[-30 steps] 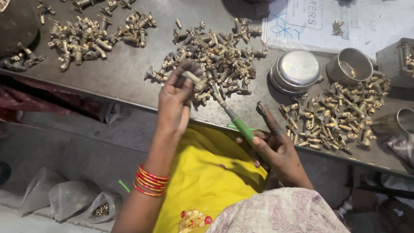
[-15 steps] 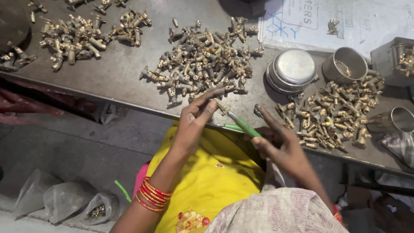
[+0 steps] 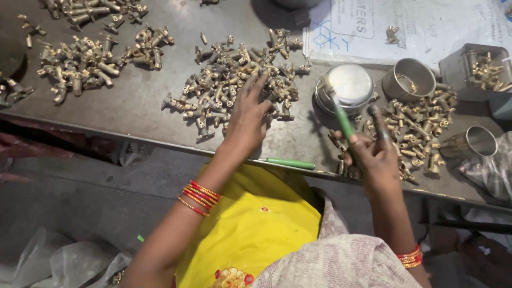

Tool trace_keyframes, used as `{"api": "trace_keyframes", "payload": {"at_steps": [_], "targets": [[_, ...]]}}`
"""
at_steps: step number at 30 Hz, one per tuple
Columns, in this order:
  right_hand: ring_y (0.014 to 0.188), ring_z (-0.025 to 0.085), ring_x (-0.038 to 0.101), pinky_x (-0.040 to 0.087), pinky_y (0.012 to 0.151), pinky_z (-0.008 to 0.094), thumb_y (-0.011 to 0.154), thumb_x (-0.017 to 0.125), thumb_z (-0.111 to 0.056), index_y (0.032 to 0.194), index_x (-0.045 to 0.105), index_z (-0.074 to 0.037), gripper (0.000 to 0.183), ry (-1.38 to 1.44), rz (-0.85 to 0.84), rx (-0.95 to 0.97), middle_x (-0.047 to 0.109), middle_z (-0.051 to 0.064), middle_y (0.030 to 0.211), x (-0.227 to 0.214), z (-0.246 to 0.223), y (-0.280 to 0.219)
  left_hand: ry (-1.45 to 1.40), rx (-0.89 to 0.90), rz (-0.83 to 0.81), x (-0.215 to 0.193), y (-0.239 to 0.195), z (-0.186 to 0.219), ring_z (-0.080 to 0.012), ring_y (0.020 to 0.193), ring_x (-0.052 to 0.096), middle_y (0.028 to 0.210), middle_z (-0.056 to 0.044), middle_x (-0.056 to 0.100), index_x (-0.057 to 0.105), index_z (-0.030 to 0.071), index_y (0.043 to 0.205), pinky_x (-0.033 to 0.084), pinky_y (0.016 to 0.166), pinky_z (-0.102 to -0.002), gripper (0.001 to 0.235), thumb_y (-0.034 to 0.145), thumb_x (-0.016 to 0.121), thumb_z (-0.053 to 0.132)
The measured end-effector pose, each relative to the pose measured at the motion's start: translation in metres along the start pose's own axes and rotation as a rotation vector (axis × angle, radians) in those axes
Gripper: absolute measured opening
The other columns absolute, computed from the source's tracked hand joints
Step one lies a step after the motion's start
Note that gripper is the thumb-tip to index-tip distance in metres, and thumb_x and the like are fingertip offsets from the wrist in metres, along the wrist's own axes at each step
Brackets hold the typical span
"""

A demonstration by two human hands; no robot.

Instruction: Cleaning and deburring small brass fittings using a hand tool at a workbench.

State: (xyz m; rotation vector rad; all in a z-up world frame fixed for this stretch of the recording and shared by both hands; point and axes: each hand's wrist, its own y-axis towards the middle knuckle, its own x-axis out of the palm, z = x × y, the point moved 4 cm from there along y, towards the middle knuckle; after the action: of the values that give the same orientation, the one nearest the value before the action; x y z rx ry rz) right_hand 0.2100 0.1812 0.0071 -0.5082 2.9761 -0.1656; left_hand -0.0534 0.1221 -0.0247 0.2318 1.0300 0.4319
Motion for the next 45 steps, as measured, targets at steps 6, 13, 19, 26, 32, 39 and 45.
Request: {"api": "trace_keyframes", "payload": {"at_steps": [6, 13, 19, 26, 32, 39, 45], "targets": [[0.061, 0.007, 0.051, 0.04, 0.049, 0.025, 0.093, 0.068, -0.013, 0.163, 0.04, -0.015, 0.076, -0.285, -0.258, -0.015, 0.071, 0.016, 0.091, -0.025, -0.005, 0.009, -0.072, 0.005, 0.06, 0.002, -0.003, -0.009, -0.0385, 0.148, 0.034, 0.158, -0.016, 0.04, 0.074, 0.001, 0.094, 0.028, 0.124, -0.048, 0.022, 0.074, 0.083, 0.001], [0.056, 0.01, 0.057, 0.042, 0.044, 0.02, 0.102, 0.058, -0.013, 0.166, 0.013, -0.013, 0.078, 0.138, -0.07, 0.0, 0.076, 0.014, 0.101, -0.024, -0.017, 0.058, -0.429, -0.27, 0.191, -0.016, -0.023, -0.007, -0.027, 0.117, 0.065, 0.131, -0.014, 0.068, 0.066, 0.007, 0.108, 0.052, 0.1, -0.036, 0.029, 0.082, 0.079, 0.003], [0.054, 0.011, 0.055, 0.039, 0.04, 0.021, 0.103, 0.055, -0.012, 0.167, 0.011, -0.012, 0.078, 0.097, -0.094, -0.058, 0.076, 0.014, 0.104, -0.017, -0.007, 0.04, -0.851, -0.525, 0.217, 0.014, -0.046, -0.033, -0.0099, 0.086, 0.071, 0.104, -0.005, 0.075, 0.065, 0.003, 0.102, 0.058, 0.076, -0.023, 0.014, 0.094, 0.074, 0.01], [0.064, 0.013, 0.054, 0.049, 0.054, 0.029, 0.096, 0.061, -0.012, 0.161, 0.043, -0.025, 0.069, -0.609, -0.31, -0.03, 0.073, 0.014, 0.092, -0.018, -0.058, 0.036, -1.181, -0.508, 0.235, 0.005, -0.054, -0.013, -0.0085, 0.087, 0.068, 0.102, -0.003, 0.071, 0.063, 0.003, 0.109, 0.057, 0.078, -0.023, 0.016, 0.095, 0.07, 0.008], [0.084, 0.017, 0.069, 0.054, 0.069, 0.033, 0.099, 0.062, -0.014, 0.158, 0.048, -0.022, 0.061, -0.868, -0.214, -0.172, 0.075, 0.01, 0.109, -0.031, -0.125, 0.126, -1.153, -0.511, 0.232, 0.006, -0.063, -0.005, -0.0083, 0.086, 0.066, 0.101, -0.004, 0.071, 0.067, 0.001, 0.11, 0.055, 0.076, -0.023, 0.015, 0.096, 0.07, 0.007], [0.095, 0.032, 0.072, 0.053, 0.086, 0.046, 0.086, 0.072, -0.005, 0.154, 0.058, -0.022, 0.072, -1.329, -0.016, -0.451, 0.076, 0.018, 0.104, -0.05, -0.148, 0.176, -1.172, -0.523, 0.255, 0.007, -0.07, -0.004, -0.007, 0.085, 0.066, 0.1, -0.003, 0.071, 0.069, 0.0, 0.111, 0.055, 0.075, -0.021, 0.018, 0.096, 0.07, 0.009], [0.094, 0.034, 0.071, 0.053, 0.084, 0.048, 0.082, 0.073, -0.005, 0.153, 0.055, -0.027, 0.076, -1.445, 0.005, -0.412, 0.076, 0.014, 0.102, -0.049, -0.122, 0.191, -1.156, -0.586, 0.217, 0.011, -0.071, -0.001, -0.0064, 0.08, 0.065, 0.095, -0.002, 0.071, 0.073, 0.001, 0.111, 0.053, 0.071, -0.021, 0.018, 0.096, 0.07, 0.011]]}}
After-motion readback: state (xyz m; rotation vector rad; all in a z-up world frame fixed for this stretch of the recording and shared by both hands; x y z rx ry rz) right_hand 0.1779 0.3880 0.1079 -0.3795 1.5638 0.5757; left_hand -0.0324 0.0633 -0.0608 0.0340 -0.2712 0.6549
